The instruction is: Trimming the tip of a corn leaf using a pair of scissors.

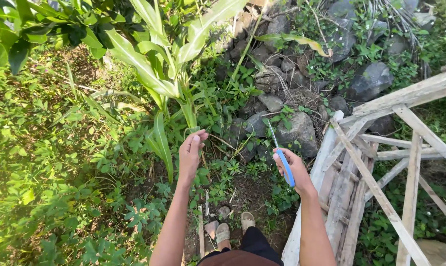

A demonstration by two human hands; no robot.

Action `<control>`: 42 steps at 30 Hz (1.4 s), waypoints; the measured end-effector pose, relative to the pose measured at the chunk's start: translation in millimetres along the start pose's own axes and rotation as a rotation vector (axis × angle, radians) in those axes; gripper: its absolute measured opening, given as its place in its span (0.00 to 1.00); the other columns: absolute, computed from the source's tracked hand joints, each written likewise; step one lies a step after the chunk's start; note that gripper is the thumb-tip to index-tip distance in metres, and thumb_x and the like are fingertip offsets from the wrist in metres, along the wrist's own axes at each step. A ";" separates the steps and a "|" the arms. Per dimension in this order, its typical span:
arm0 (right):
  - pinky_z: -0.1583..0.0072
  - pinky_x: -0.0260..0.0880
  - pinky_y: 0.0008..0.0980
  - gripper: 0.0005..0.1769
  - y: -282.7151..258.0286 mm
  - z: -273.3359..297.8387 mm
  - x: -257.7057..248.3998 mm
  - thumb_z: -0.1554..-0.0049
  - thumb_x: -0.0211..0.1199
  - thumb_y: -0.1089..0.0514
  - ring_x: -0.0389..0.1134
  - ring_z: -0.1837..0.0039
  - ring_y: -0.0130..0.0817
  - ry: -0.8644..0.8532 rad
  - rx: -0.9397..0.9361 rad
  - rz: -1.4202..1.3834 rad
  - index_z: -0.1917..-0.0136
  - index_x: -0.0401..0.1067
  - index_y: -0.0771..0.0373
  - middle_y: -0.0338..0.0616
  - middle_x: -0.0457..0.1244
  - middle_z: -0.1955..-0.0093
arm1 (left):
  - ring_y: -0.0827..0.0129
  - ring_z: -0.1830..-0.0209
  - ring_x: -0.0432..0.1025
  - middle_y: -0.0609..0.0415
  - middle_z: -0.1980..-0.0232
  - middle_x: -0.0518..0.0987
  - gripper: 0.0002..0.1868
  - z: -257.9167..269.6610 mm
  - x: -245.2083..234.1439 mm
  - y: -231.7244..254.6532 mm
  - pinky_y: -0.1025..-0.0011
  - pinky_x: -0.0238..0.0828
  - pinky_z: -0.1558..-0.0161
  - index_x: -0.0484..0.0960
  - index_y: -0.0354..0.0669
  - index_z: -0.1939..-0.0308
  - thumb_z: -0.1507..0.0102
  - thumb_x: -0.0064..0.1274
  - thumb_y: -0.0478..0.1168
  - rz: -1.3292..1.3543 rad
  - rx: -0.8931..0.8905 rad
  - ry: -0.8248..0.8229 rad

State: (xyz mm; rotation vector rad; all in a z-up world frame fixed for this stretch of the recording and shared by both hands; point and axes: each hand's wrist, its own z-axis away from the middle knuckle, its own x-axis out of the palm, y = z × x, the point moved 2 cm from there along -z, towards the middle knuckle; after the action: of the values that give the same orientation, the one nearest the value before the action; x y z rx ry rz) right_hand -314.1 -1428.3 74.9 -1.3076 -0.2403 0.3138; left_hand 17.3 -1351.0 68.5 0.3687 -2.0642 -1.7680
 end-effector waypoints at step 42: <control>0.66 0.52 0.24 0.23 -66.0 -282.5 14.1 0.42 0.65 0.51 0.53 0.67 0.19 -0.443 0.009 0.059 0.37 0.71 0.64 0.30 0.56 0.67 | 0.71 0.43 0.76 0.52 0.44 0.84 0.21 -187.5 56.2 -17.2 0.71 0.70 0.43 0.76 0.43 0.35 0.28 0.42 0.47 -0.117 0.074 0.324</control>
State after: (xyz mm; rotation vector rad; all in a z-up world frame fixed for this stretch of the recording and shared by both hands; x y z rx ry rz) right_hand -196.9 -1693.9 69.5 -1.2266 -0.5731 0.6547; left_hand 52.5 -1543.9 81.6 0.7588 -1.9103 -1.5754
